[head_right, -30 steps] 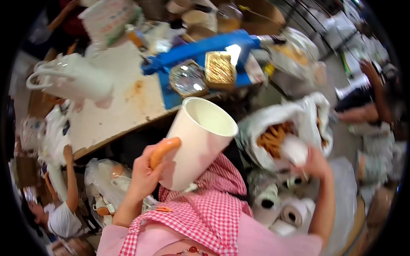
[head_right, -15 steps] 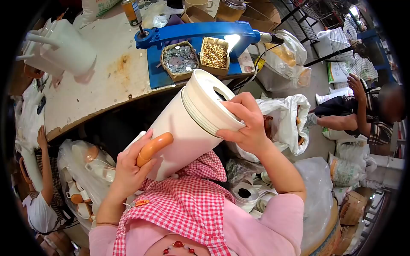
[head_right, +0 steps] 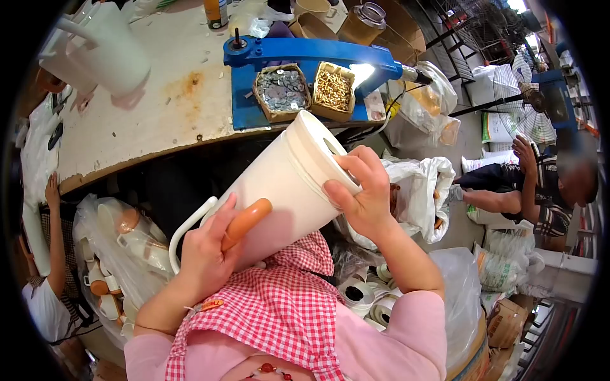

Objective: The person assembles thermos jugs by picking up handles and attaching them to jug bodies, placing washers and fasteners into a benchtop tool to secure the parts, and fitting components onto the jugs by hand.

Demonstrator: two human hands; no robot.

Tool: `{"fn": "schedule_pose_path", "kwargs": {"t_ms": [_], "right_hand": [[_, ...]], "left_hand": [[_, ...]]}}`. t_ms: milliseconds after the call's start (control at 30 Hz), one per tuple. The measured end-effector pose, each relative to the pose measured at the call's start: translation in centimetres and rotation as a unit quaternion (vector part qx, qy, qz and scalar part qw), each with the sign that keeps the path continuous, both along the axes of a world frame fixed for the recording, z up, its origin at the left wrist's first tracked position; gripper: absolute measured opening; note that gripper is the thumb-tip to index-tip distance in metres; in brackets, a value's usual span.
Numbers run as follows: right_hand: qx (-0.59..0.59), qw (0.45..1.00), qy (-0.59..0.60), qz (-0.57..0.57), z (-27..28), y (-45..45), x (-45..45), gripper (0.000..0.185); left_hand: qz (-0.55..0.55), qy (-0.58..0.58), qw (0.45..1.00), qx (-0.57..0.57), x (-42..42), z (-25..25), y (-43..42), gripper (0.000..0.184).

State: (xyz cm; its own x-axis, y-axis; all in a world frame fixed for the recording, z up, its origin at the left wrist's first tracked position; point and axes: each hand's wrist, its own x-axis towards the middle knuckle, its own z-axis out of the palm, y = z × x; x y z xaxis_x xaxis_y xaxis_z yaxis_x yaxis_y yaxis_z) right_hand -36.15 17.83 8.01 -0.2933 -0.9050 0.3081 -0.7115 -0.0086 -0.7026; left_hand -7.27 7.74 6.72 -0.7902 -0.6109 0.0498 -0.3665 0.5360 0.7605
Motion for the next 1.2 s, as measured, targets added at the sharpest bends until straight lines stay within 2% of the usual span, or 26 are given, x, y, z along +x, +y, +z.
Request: {"fn": "schedule_pose_path", "kwargs": {"t_ms": [200,300,433,467,500,533,567,600,633,667,700,733,800,833,867,900,933,1000,1033,1100,1133,1200], "right_hand": [[0.072,0.996,-0.008,-0.056,0.3,-2.4,1.1,0.031],[0.103,0.993,0.038,-0.045,0.7,-3.4,1.1,0.032],[0.114,0.990,0.083,-0.015,1.4,-3.9,-0.3,0.032],[0.164,0.981,-0.088,0.056,1.9,-4.0,-2.1,0.037],[0.205,0.936,-0.257,0.123,2.3,-4.3,-4.4,0.042],[0.145,0.957,-0.226,0.111,0.0,-4.5,-8.4,0.055],[0.082,0.988,-0.132,0.011,-0.9,-5.3,-11.9,0.064],[0.060,0.978,-0.197,-0.026,-0.1,-6.2,-12.9,0.071],[0.164,0.934,-0.318,0.010,-1.6,-5.7,-13.1,0.070],[0.262,0.865,-0.422,0.072,-5.4,-6.1,-13.1,0.070],[0.296,0.838,-0.455,0.054,-7.7,-6.3,-11.0,0.078],[0.329,0.810,-0.485,0.034,-10.0,-6.5,-8.9,0.085],[0.267,0.812,-0.519,0.025,-7.1,-7.1,-7.4,0.073],[0.236,0.811,-0.535,0.022,-5.8,-7.6,-6.6,0.068],[0.166,0.788,-0.591,0.046,-7.0,-6.8,-8.3,0.083],[0.157,0.793,-0.589,0.021,-7.5,-6.2,-9.4,0.092],[0.137,0.806,-0.575,0.005,-8.2,-5.6,-10.3,0.088],[0.154,0.827,-0.541,-0.011,-9.4,-4.3,-11.7,0.083],[0.158,0.825,-0.542,-0.028,-10.2,-4.0,-11.3,0.079],[0.161,0.821,-0.543,-0.065,-10.9,-3.9,-9.4,0.071],[0.164,0.810,-0.561,-0.043,-12.0,-4.1,-8.6,0.067],[0.199,0.810,-0.550,-0.027,-13.1,-4.9,-6.2,0.063]], "left_hand": [[0.008,-0.019,1.000,0.013,-0.9,0.1,1.7,0.064],[0.011,-0.073,0.997,-0.036,-2.0,0.7,3.4,0.065],[-0.004,-0.074,0.997,-0.019,-1.1,0.3,1.8,0.064],[-0.011,-0.051,0.999,0.002,-0.5,0.3,1.3,0.066],[-0.020,-0.027,0.999,0.022,0.0,0.4,0.7,0.068],[-0.029,-0.005,0.999,0.043,0.4,0.5,0.4,0.070],[-0.040,0.004,0.998,0.039,0.9,0.4,0.5,0.075],[-0.041,-0.001,0.998,0.037,1.1,0.0,1.0,0.075],[-0.060,0.022,0.998,0.002,1.2,-0.5,1.4,0.066],[-0.061,0.038,0.996,-0.048,1.3,-0.9,1.5,0.057],[-0.055,0.045,0.995,-0.074,1.0,-0.7,1.7,0.057],[-0.038,0.050,0.998,-0.030,1.7,-0.7,2.2,0.057],[-0.057,0.057,0.996,0.036,3.0,-0.8,0.3,0.057],[-0.029,0.049,0.991,0.122,4.1,-0.9,-0.5,0.061],[0.013,0.057,0.991,0.121,5.4,-1.0,-1.6,0.058],[0.067,0.056,0.992,0.091,6.6,0.5,-2.7,0.054],[0.117,0.057,0.989,0.064,8.0,2.8,-4.5,0.050],[0.158,0.059,0.976,-0.139,11.3,8.0,-7.9,0.042],[0.174,-0.045,0.945,-0.273,12.6,11.3,-8.9,0.038],[0.174,-0.210,0.816,-0.510,13.3,14.0,-11.2,0.027],[0.160,-0.267,0.728,-0.611,13.3,14.3,-12.8,0.022],[0.137,-0.354,0.626,-0.681,14.8,12.2,-18.1,0.021]]}}
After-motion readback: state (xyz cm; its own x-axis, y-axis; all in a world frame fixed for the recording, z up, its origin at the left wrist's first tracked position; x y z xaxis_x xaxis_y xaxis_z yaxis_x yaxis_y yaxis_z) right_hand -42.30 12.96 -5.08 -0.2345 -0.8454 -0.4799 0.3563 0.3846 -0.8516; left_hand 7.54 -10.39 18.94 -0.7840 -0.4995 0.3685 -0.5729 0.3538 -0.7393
